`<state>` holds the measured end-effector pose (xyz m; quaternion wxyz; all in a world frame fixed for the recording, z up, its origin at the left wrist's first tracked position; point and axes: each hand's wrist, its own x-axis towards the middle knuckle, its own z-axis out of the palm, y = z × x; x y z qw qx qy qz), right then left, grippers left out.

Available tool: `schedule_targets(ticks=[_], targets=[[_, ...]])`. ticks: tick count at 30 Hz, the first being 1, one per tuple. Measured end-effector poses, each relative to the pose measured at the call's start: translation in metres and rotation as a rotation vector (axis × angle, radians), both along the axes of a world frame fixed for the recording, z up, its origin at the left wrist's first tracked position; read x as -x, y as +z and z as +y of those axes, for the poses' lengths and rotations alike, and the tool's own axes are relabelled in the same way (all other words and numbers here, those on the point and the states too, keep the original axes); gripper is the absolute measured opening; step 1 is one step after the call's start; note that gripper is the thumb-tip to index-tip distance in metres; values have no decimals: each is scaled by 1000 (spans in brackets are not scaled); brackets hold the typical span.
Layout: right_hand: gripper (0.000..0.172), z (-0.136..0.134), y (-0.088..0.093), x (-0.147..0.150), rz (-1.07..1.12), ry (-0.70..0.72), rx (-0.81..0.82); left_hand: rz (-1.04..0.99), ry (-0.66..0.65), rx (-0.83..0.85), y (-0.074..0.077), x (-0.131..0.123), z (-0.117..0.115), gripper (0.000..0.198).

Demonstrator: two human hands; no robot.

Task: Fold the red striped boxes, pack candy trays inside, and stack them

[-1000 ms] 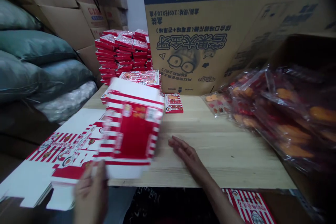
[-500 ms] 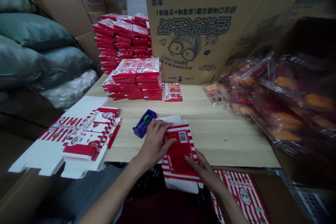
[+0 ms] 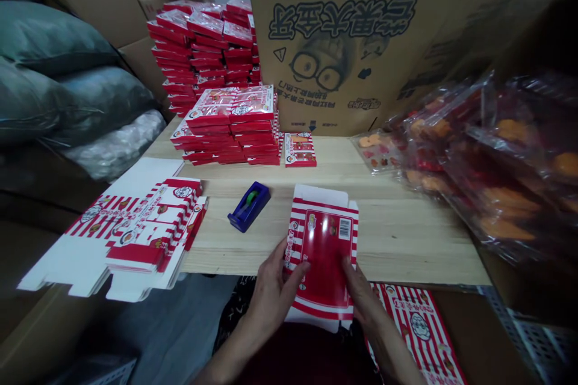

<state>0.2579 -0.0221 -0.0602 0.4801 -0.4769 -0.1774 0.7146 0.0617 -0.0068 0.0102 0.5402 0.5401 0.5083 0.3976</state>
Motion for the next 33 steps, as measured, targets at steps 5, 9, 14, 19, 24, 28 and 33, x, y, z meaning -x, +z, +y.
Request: schedule_targets(ticks=[5, 9, 14, 19, 24, 28, 33], targets=[[69, -7, -12, 16, -50, -12, -22, -232, -26, 153, 9, -7, 0, 47], [67, -11, -3, 21, -71, -21, -15, -272, -96, 158, 6, -4, -2, 39], [60, -4, 22, 13, -70, 53, -104, -235, -8, 176, -4, 1, -4, 34], [63, 13, 39, -9, 54, 132, -253, -299, -26, 272, -9, 12, -9, 35], [71, 20, 39, -11, 104, 196, -269, -326, -126, 363, -14, 22, -12, 37], [49, 13, 20, 5, 31, 107, -186, -359, 9, 206, -20, 26, 3, 42], [48, -3, 4, 25, -23, 26, -111, -299, 144, 53, -26, 31, 23, 55]])
